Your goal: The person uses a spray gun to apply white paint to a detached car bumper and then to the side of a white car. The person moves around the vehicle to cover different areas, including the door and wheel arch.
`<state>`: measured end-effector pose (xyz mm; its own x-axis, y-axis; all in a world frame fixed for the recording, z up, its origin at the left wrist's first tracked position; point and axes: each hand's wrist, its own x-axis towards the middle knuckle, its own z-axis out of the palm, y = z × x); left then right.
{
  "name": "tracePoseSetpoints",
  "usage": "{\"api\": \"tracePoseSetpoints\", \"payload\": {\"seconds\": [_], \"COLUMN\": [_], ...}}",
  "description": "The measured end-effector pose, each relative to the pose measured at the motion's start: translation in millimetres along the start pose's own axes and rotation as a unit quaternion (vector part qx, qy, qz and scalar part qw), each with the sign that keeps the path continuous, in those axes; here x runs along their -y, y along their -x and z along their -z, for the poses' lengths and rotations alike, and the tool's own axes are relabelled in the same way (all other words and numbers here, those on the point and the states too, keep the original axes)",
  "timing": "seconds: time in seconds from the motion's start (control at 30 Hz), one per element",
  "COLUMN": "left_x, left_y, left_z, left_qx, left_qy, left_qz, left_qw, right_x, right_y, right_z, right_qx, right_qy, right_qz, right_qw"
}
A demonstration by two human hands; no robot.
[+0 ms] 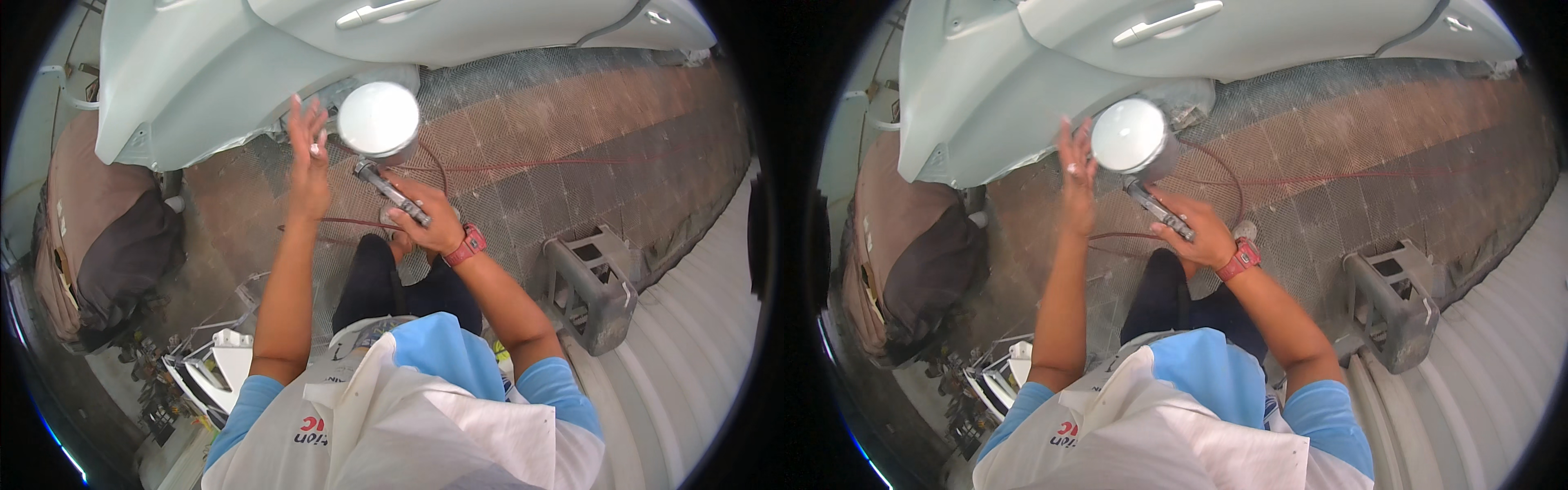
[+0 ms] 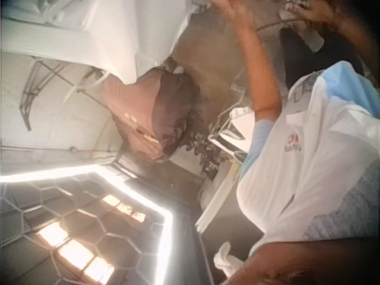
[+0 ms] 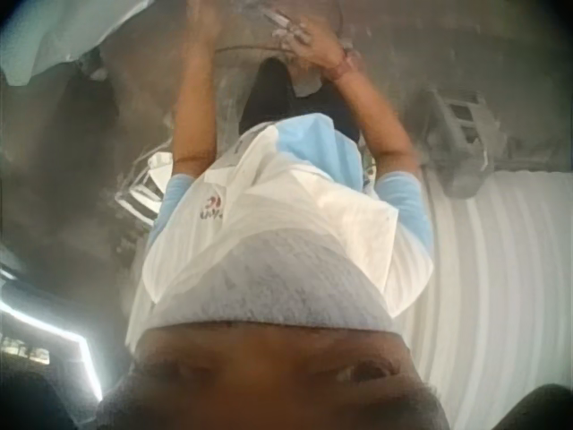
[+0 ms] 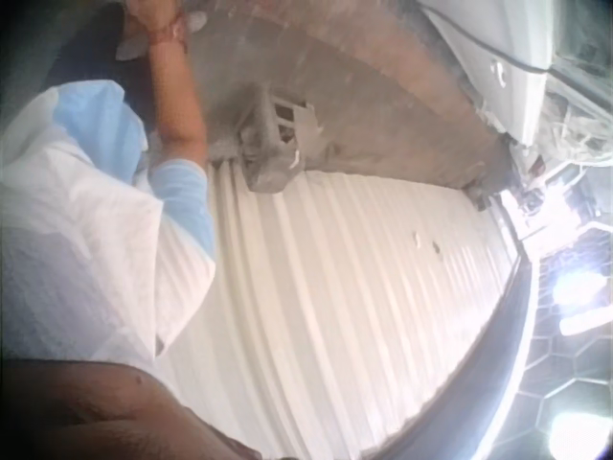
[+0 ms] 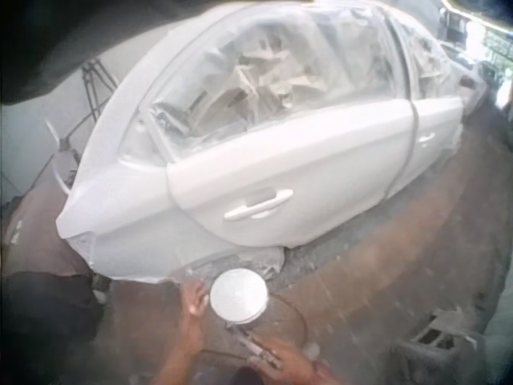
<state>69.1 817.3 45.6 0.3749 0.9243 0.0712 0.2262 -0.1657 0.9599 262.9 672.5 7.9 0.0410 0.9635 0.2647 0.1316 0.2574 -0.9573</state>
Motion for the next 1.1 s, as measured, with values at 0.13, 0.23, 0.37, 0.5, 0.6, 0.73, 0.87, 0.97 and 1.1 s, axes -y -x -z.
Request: {"api": "tracePoseSetpoints", "payload": {"seconds": [0.13, 0.23, 0.37, 0.5, 0.6, 0.73, 0.87, 0.97, 1.1], "left_x": [183, 316, 464, 546, 558, 556, 581, 603, 588], "left_y": [51, 93, 93, 63, 41, 36, 37, 37, 37], "left_z": [-27, -50, -68, -45, -51, -96, -128, -86, 15], "left_qx": [0.128, 0.288, 0.423, 0.434, 0.295, 0.210, 0.306, 0.396, 0.298], "left_qy": [-0.250, -0.359, -0.391, -0.486, -0.560, -0.402, -0.292, -0.425, -0.562], "left_qz": [0.101, 0.105, 0.143, 0.140, 0.097, -0.150, 0.002, 0.165, 0.283], "left_qw": [0.954, 0.881, 0.805, 0.746, 0.768, 0.878, 0.906, 0.797, 0.718], "right_x": [-59, -101, -166, -220, -250, -270, -270, -268, -282], "right_y": [-6, -9, -17, -34, -48, -53, -55, -63, -83], "right_z": [10, 29, 28, 27, 23, 2, -8, -1, 10], "right_qx": [-0.069, -0.099, -0.172, -0.232, -0.260, -0.270, -0.284, -0.313, -0.372], "right_qy": [-0.078, -0.074, -0.128, -0.132, -0.126, -0.175, -0.167, -0.160, -0.157], "right_qz": [0.006, -0.014, -0.006, 0.036, 0.124, 0.175, 0.191, 0.198, 0.244], "right_qw": [0.995, 0.992, 0.977, 0.963, 0.949, 0.930, 0.925, 0.915, 0.881]}}
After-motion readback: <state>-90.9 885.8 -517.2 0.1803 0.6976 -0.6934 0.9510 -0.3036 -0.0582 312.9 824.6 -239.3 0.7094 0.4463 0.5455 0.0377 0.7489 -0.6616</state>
